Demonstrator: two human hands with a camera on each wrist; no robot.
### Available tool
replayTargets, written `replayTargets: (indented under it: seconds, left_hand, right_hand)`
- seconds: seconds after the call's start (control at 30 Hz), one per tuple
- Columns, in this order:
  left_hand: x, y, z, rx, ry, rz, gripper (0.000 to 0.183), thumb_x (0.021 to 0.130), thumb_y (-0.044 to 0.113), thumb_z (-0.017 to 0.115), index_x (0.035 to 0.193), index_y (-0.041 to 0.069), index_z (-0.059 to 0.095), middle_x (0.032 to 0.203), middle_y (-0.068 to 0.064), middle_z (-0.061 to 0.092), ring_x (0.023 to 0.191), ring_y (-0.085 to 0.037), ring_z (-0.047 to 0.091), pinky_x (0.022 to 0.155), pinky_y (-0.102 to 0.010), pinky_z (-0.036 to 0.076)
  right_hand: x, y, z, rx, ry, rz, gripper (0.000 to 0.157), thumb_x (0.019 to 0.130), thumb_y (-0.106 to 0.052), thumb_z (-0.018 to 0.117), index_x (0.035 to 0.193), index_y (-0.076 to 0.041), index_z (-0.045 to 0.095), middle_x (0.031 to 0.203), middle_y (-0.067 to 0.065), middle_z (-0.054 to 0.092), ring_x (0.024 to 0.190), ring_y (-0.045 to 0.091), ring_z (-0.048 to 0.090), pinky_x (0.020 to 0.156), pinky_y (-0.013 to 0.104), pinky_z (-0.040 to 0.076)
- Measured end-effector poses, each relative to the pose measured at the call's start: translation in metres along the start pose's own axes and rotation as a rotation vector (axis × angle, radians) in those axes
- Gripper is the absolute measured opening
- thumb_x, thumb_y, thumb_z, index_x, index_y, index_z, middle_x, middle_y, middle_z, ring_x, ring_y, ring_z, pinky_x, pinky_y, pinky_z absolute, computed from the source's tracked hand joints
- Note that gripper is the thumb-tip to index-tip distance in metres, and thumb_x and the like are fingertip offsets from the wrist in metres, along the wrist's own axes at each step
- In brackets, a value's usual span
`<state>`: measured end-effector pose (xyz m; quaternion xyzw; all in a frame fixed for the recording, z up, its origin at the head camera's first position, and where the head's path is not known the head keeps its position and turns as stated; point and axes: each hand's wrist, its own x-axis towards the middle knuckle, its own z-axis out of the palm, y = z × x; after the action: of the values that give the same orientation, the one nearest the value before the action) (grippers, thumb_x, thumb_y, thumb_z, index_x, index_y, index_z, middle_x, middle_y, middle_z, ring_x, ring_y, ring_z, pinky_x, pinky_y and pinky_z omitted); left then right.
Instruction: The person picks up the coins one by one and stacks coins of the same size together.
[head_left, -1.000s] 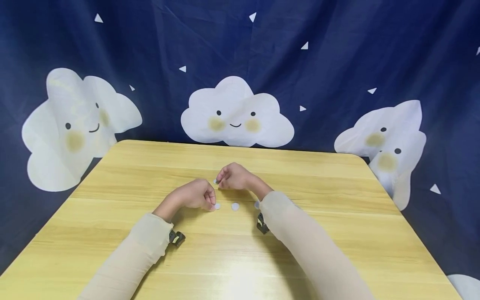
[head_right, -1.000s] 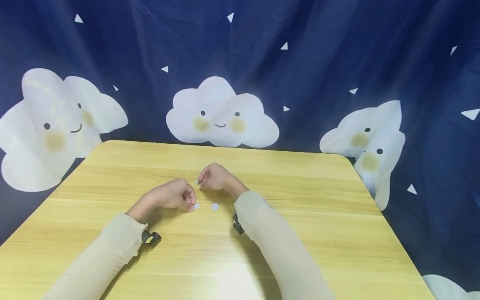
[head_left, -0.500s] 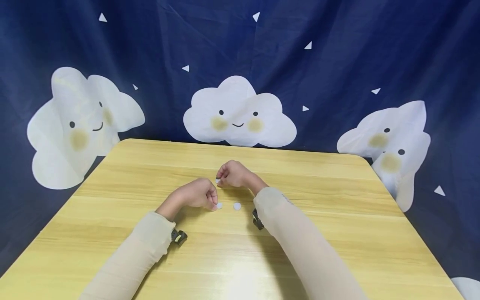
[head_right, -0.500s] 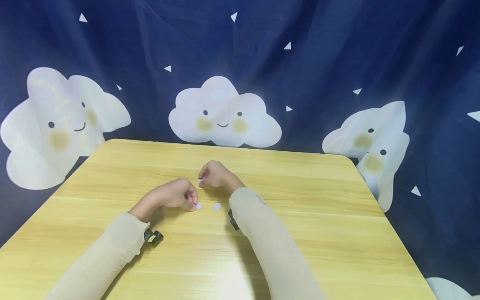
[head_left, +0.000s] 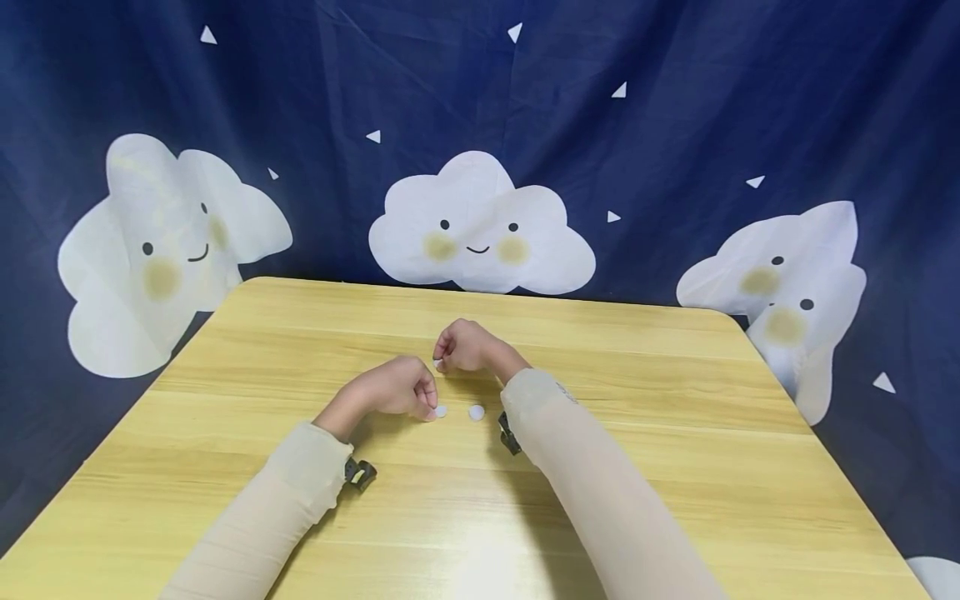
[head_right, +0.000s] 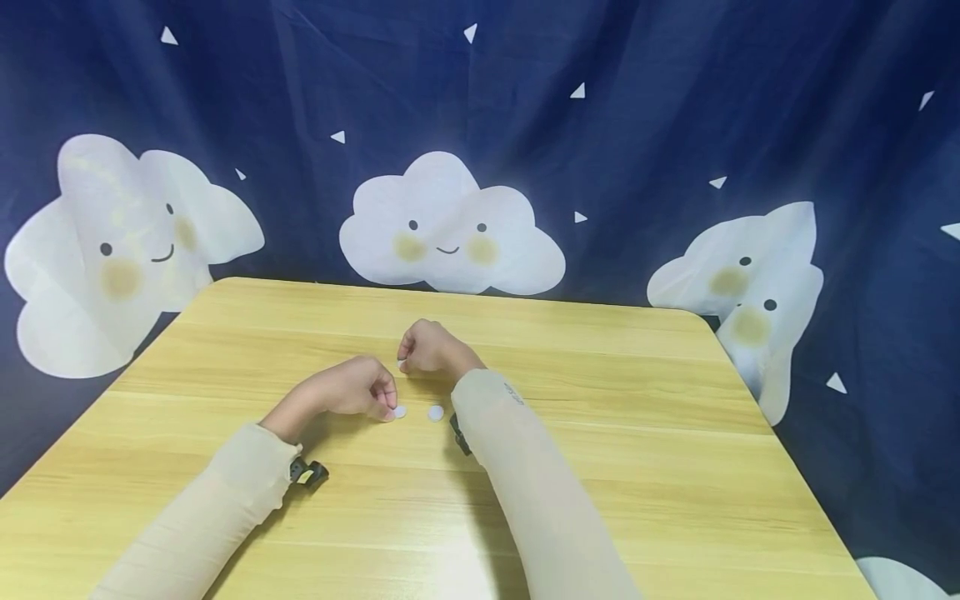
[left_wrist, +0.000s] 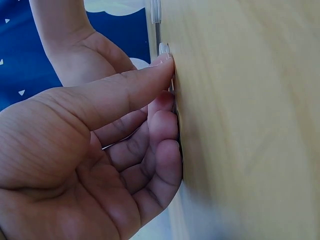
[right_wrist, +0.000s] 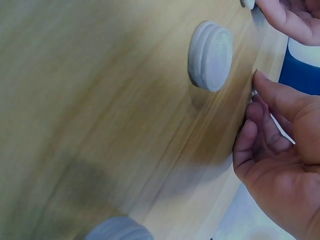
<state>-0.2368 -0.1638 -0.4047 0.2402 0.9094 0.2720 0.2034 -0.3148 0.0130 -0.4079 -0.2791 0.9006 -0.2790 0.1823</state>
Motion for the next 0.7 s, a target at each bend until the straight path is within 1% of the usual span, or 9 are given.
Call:
replayTargets:
  seconds: [0.27, 0.5, 0.7]
  left_hand:
    - [0.0009, -0.001, 0.0013, -0.008, 0.002, -0.007, 0.011, 0.085, 0.013, 0.084, 0.084, 0.011, 0.073, 0.075, 0.002, 0.065, 0.072, -0.011, 0.057, 0.072, -0.029, 0.05]
    - [0.0001, 0.0004, 0.0008, -0.012, 0.001, -0.021, 0.012, 0.085, 0.013, 0.084, 0.084, 0.011, 0.073, 0.075, 0.002, 0.064, 0.072, -0.012, 0.057, 0.073, -0.029, 0.05]
    - [-0.0001, 0.0022, -0.0001, -0.005, -0.008, -0.03, 0.011, 0.085, 0.015, 0.084, 0.084, 0.012, 0.073, 0.076, 0.002, 0.065, 0.072, -0.012, 0.057, 0.072, -0.029, 0.05]
  right_hand:
    - [-0.0003, 0.0018, -0.0027, 0.044, -0.044, -0.036, 0.01, 0.089, -0.005, 0.078, 0.097, -0.005, 0.071, 0.088, 0.001, 0.069, 0.082, 0.011, 0.056, 0.076, 0.021, 0.048]
    - [-0.0015, 0.0037, -0.0055, 0.126, -0.063, -0.073, 0.01, 0.089, 0.001, 0.075, 0.098, -0.001, 0.071, 0.087, 0.004, 0.071, 0.08, 0.011, 0.06, 0.076, 0.021, 0.05]
    - [-0.0068, 0.0021, -0.01, 0.194, -0.063, -0.115, 0.01, 0.091, 0.001, 0.072, 0.1, 0.002, 0.071, 0.088, 0.006, 0.072, 0.079, 0.011, 0.061, 0.072, 0.021, 0.051]
